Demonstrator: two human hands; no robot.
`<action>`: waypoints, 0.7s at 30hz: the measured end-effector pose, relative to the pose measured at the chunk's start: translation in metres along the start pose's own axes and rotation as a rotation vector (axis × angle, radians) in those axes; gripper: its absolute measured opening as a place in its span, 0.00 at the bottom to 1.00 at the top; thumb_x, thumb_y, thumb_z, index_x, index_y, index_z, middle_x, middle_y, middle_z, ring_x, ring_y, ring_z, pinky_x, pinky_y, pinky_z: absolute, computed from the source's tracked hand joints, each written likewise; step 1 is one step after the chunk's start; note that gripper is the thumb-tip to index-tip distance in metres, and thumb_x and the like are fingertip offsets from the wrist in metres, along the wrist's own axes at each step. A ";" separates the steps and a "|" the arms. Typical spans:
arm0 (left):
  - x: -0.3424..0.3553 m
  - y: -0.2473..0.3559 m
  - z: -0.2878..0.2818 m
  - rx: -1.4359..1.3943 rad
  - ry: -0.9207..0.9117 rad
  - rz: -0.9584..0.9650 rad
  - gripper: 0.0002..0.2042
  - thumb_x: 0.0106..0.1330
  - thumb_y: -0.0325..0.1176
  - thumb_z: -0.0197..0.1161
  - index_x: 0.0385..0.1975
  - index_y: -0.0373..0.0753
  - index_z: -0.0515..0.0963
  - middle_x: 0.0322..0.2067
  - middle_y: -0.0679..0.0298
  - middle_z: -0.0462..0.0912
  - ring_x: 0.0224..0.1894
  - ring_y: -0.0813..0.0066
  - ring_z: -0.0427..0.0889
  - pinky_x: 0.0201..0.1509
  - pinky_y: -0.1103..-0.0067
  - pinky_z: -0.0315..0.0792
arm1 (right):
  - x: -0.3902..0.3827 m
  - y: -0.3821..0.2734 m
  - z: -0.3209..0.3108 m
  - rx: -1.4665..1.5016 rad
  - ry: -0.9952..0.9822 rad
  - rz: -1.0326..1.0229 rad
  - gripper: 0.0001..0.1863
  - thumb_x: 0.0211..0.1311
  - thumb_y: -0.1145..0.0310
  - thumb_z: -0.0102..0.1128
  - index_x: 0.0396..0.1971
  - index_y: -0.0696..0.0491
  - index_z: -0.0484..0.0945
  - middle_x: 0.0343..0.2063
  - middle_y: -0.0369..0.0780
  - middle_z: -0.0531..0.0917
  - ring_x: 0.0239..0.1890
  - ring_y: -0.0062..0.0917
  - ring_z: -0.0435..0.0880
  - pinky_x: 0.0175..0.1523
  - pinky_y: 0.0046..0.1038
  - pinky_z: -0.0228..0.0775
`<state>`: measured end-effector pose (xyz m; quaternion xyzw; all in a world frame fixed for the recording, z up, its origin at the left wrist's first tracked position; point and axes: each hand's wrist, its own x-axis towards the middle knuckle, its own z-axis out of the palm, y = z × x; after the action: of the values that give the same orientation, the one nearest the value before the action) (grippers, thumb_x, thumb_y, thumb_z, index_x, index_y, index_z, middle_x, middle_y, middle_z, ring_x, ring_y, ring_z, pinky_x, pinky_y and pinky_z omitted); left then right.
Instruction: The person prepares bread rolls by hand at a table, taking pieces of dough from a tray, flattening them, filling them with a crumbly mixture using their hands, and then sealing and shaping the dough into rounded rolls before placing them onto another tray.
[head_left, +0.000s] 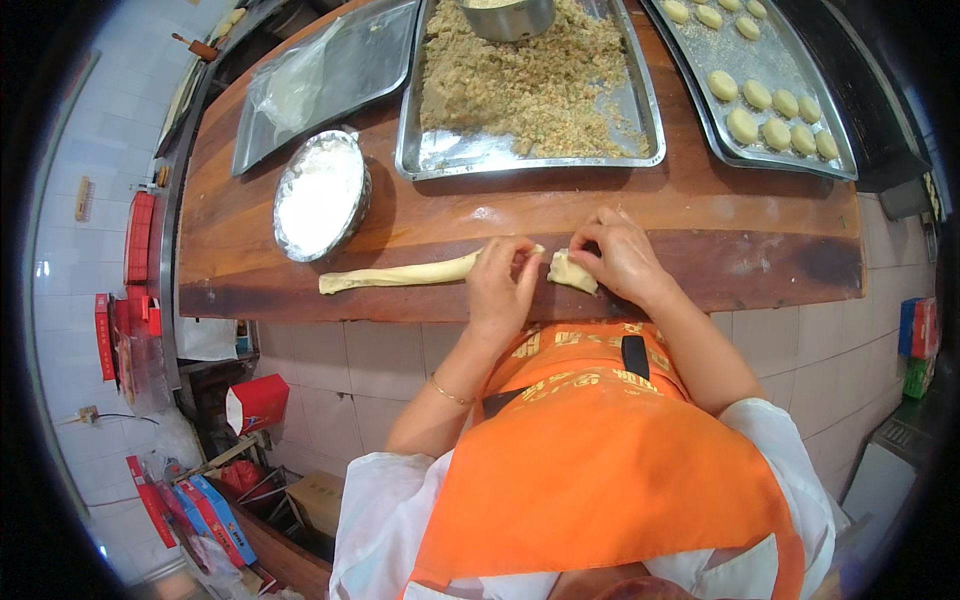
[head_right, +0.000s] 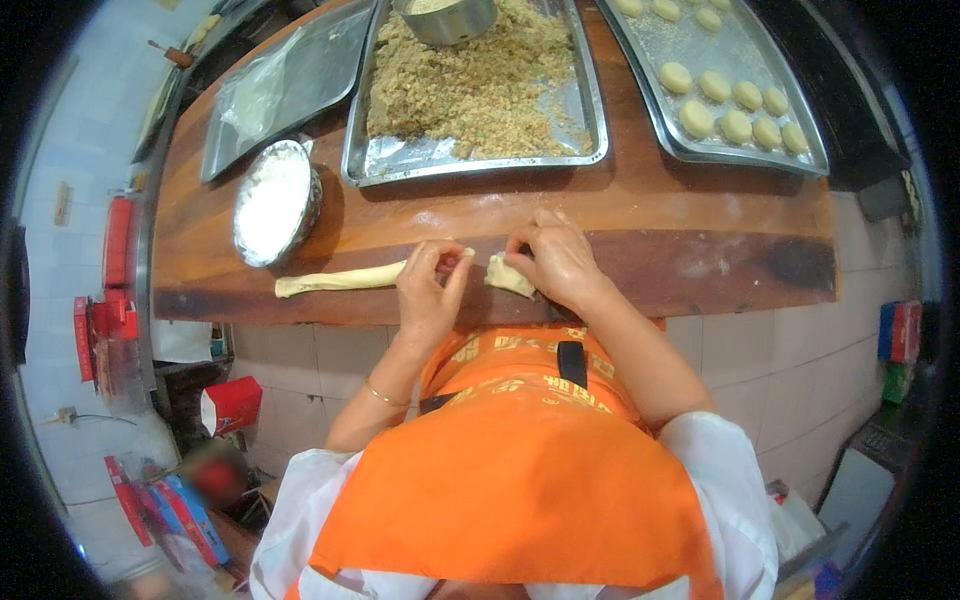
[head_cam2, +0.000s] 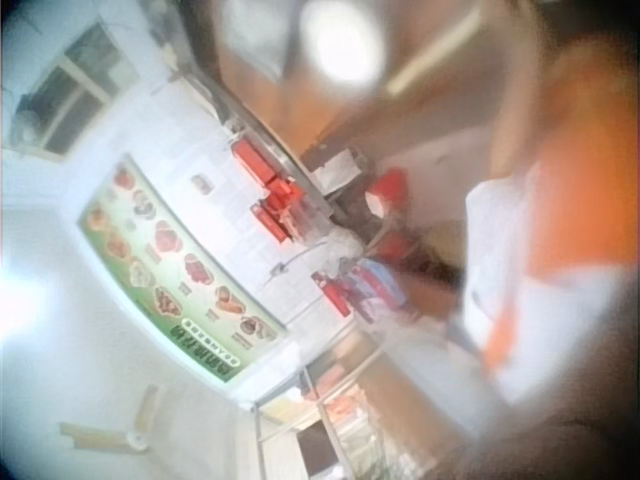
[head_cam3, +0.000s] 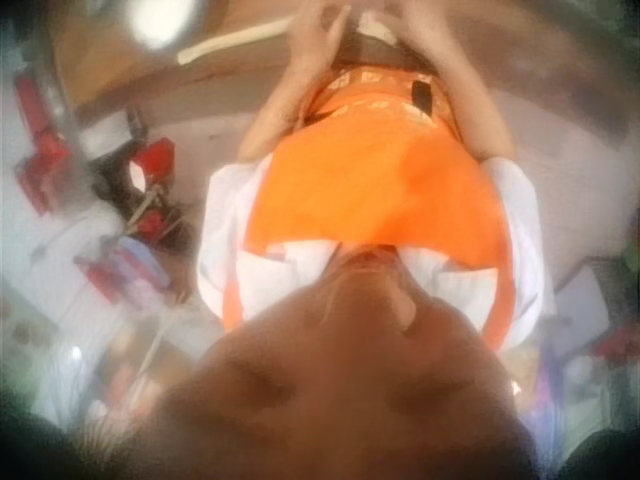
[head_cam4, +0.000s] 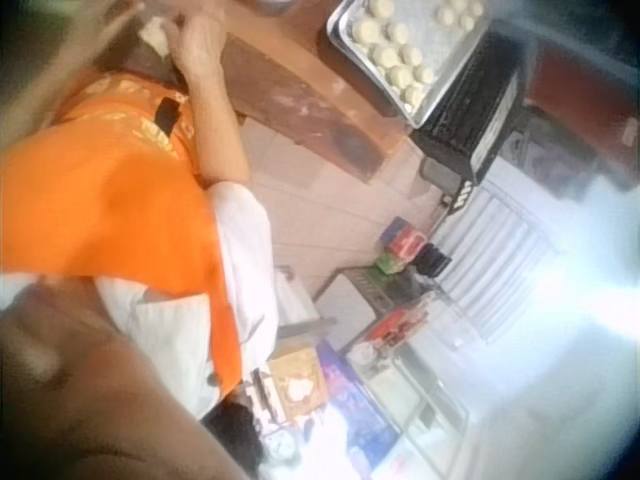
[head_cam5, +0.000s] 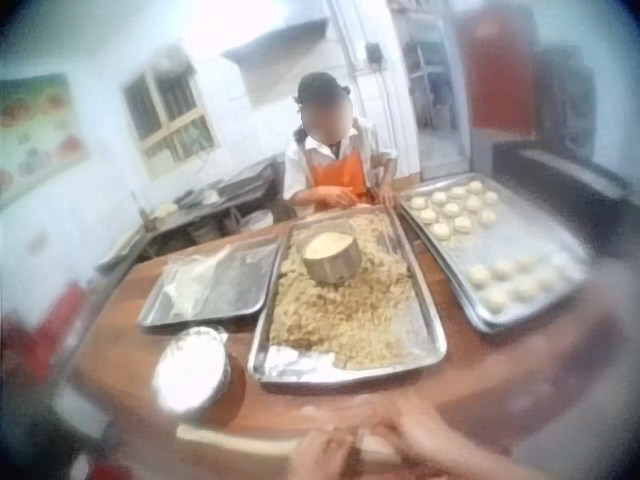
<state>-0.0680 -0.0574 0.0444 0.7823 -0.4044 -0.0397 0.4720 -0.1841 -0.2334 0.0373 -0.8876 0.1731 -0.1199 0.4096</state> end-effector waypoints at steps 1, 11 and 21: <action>-0.001 0.000 0.002 0.001 -0.016 0.053 0.08 0.58 0.20 0.68 0.37 0.35 0.79 0.34 0.56 0.81 0.33 0.63 0.83 0.36 0.72 0.78 | 0.004 0.000 0.003 -0.206 0.079 -0.105 0.08 0.56 0.67 0.69 0.32 0.55 0.83 0.33 0.45 0.85 0.36 0.40 0.84 0.42 0.39 0.75; -0.022 0.001 0.021 0.489 -0.230 0.582 0.18 0.52 0.23 0.62 0.46 0.38 0.81 0.44 0.61 0.82 0.46 0.63 0.81 0.50 0.70 0.72 | -0.008 0.012 -0.016 -0.015 0.130 -0.048 0.06 0.60 0.74 0.60 0.35 0.60 0.81 0.33 0.48 0.83 0.38 0.46 0.83 0.44 0.41 0.75; 0.000 -0.032 -0.020 0.526 -0.019 0.064 0.20 0.57 0.22 0.68 0.52 0.37 0.78 0.41 0.52 0.79 0.50 0.52 0.76 0.61 0.60 0.63 | 0.003 -0.023 -0.005 0.128 0.063 -0.049 0.07 0.62 0.74 0.63 0.38 0.59 0.81 0.35 0.49 0.83 0.40 0.45 0.83 0.44 0.38 0.75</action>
<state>-0.0398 -0.0364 0.0307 0.8645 -0.4298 0.0745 0.2497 -0.1784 -0.2242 0.0586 -0.8593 0.1560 -0.1687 0.4570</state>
